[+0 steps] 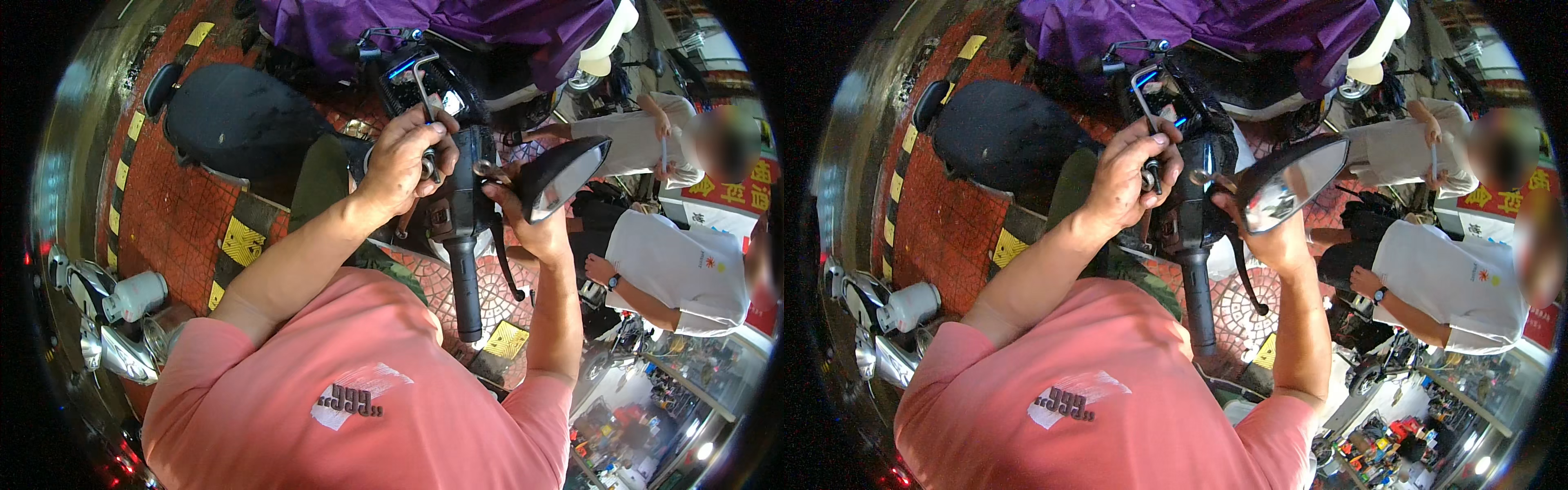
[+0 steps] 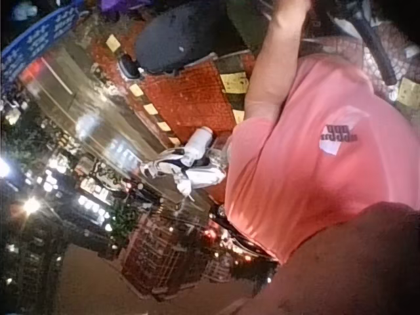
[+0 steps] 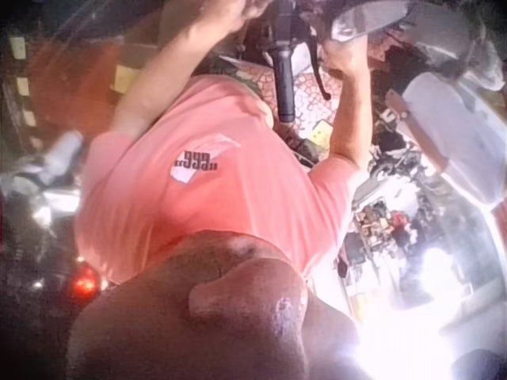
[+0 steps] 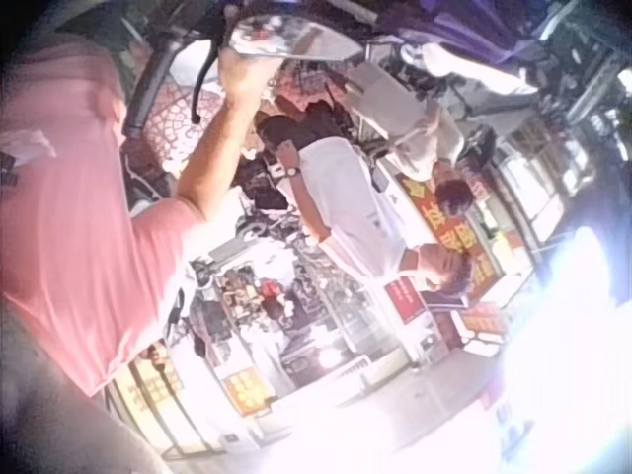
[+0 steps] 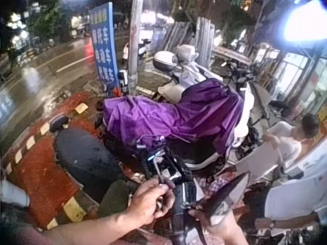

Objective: The person uses a wrench to tighten bolts on the handlebars and dashboard area of a parked scooter. They repeatedly adjust the tool and reposition their hands to secure components on the scooter's front assembly.

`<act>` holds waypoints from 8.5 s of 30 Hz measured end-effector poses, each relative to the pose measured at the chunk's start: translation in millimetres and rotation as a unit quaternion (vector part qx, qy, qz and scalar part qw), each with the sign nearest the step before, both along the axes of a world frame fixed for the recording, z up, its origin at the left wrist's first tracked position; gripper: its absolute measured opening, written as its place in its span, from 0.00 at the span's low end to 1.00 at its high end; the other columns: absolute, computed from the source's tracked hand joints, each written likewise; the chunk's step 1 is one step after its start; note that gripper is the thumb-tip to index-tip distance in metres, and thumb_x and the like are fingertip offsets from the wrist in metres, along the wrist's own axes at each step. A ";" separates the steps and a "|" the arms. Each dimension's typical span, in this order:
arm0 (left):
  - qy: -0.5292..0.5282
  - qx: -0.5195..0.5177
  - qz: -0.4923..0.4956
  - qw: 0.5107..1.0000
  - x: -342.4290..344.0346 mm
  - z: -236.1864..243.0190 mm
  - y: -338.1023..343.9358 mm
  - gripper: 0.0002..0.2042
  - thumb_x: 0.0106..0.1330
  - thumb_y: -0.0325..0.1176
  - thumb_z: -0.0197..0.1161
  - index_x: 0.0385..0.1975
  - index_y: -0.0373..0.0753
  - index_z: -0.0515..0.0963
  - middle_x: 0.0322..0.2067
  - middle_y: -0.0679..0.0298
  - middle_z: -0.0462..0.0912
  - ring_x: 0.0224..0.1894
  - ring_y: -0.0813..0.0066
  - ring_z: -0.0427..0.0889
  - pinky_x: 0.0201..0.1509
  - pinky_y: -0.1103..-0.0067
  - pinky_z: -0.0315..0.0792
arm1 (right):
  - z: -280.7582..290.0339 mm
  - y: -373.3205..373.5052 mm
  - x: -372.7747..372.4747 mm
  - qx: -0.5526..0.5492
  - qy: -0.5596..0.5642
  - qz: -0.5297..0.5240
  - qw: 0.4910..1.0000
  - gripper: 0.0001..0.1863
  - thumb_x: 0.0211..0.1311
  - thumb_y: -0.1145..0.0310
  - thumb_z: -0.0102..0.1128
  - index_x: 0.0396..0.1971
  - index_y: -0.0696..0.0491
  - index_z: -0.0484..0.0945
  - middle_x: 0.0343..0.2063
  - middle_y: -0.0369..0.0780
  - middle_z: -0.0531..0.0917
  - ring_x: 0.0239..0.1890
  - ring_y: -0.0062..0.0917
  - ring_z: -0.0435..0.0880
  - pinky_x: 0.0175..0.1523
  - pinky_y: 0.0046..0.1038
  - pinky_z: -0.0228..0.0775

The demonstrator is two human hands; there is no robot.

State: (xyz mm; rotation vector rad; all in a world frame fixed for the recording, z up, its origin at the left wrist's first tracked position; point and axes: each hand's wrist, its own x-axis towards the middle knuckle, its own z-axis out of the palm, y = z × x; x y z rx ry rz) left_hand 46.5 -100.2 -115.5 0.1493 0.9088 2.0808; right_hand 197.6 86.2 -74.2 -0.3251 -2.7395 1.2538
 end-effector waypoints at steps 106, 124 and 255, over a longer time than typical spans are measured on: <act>0.066 0.039 -0.097 0.992 14.4 15.9 -74.4 0.13 0.78 0.38 0.52 0.31 0.42 0.75 0.14 0.66 0.72 0.11 0.78 0.68 0.13 0.80 0.57 | 49.6 -135.6 -88.0 0.334 0.066 -0.094 0.935 0.14 0.64 0.64 0.63 0.45 0.55 0.82 0.38 0.53 0.87 0.43 0.52 0.87 0.47 0.48 0.80; 0.185 -0.088 -0.099 0.974 11.5 -1.4 -78.8 0.10 0.79 0.37 0.57 0.37 0.40 0.81 0.23 0.67 0.79 0.16 0.81 0.73 0.16 0.80 0.62 | 72.3 -156.3 -72.4 0.159 -0.059 -0.131 0.977 0.22 0.66 0.56 0.70 0.52 0.55 0.84 0.43 0.53 0.89 0.48 0.45 0.89 0.54 0.41 0.78; -0.051 -0.062 -0.169 0.982 10.2 -20.2 2.7 0.15 0.79 0.50 0.57 0.44 0.44 0.80 0.25 0.68 0.81 0.17 0.80 0.76 0.21 0.81 0.75 | 24.6 -15.6 5.7 0.318 -0.148 -0.043 0.936 0.20 0.62 0.56 0.63 0.37 0.62 0.85 0.27 0.54 0.88 0.35 0.48 0.92 0.43 0.46 0.84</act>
